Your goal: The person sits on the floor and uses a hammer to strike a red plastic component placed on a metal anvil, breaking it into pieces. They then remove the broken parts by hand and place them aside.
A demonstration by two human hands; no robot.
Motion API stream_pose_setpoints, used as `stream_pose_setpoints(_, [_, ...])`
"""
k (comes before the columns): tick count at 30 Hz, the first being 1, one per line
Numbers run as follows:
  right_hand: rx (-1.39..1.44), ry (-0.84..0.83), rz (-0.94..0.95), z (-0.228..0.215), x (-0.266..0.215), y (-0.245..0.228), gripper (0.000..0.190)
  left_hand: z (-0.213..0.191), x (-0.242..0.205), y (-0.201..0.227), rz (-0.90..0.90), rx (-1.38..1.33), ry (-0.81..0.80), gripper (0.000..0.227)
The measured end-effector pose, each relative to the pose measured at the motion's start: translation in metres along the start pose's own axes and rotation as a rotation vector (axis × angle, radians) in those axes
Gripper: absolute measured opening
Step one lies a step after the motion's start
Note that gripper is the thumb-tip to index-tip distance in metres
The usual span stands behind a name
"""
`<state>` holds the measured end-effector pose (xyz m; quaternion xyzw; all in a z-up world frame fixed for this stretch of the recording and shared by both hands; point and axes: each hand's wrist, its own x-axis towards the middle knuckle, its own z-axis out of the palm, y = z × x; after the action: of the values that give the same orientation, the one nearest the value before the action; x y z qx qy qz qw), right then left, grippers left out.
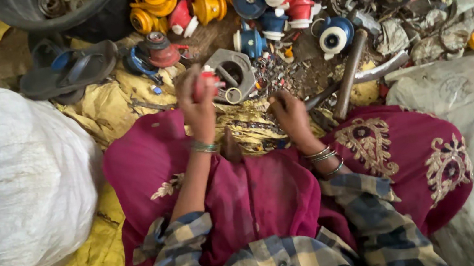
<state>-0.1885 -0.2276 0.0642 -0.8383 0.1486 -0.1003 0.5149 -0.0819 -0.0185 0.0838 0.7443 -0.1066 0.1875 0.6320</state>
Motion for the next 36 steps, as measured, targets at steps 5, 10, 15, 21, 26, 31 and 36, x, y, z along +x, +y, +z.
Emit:
stream_pose_setpoints(5, [-0.481, -0.115, -0.370, 0.024, 0.015, -0.020, 0.045, -0.019, 0.010, -0.018, -0.564, -0.812, 0.120, 0.042])
stream_pose_setpoints(10, [-0.712, -0.278, -0.724, 0.053, 0.036, -0.021, 0.060, -0.008, 0.016, -0.051, -0.683, -1.054, 0.200, 0.044])
stream_pose_setpoints(15, [-0.766, -0.339, -0.741, 0.061, 0.044, -0.016, 0.055, 0.000, 0.022, -0.063, -0.775, -1.104, 0.274, 0.048])
stream_pose_setpoints(21, [-0.807, -0.525, -0.454, 0.047, 0.050, -0.027, 0.047, -0.006, 0.035, -0.076, -0.861, -1.088, 0.415, 0.045])
stream_pose_setpoints(26, [-0.608, -1.300, -0.136, 0.068, 0.105, -0.054, 0.027, -0.020, 0.041, -0.087, -1.083, -1.100, 0.542, 0.051])
stream_pose_setpoints(31, [-0.275, -0.954, -0.333, 0.081, 0.250, -0.189, 0.034, -0.016, 0.044, -0.087, -1.083, -1.109, 0.490, 0.056])
stream_pose_setpoints(36, [0.206, -0.275, -0.452, 0.013, 0.246, -0.319, 0.031, -0.013, 0.039, -0.089, -1.112, -1.044, 0.454, 0.050])
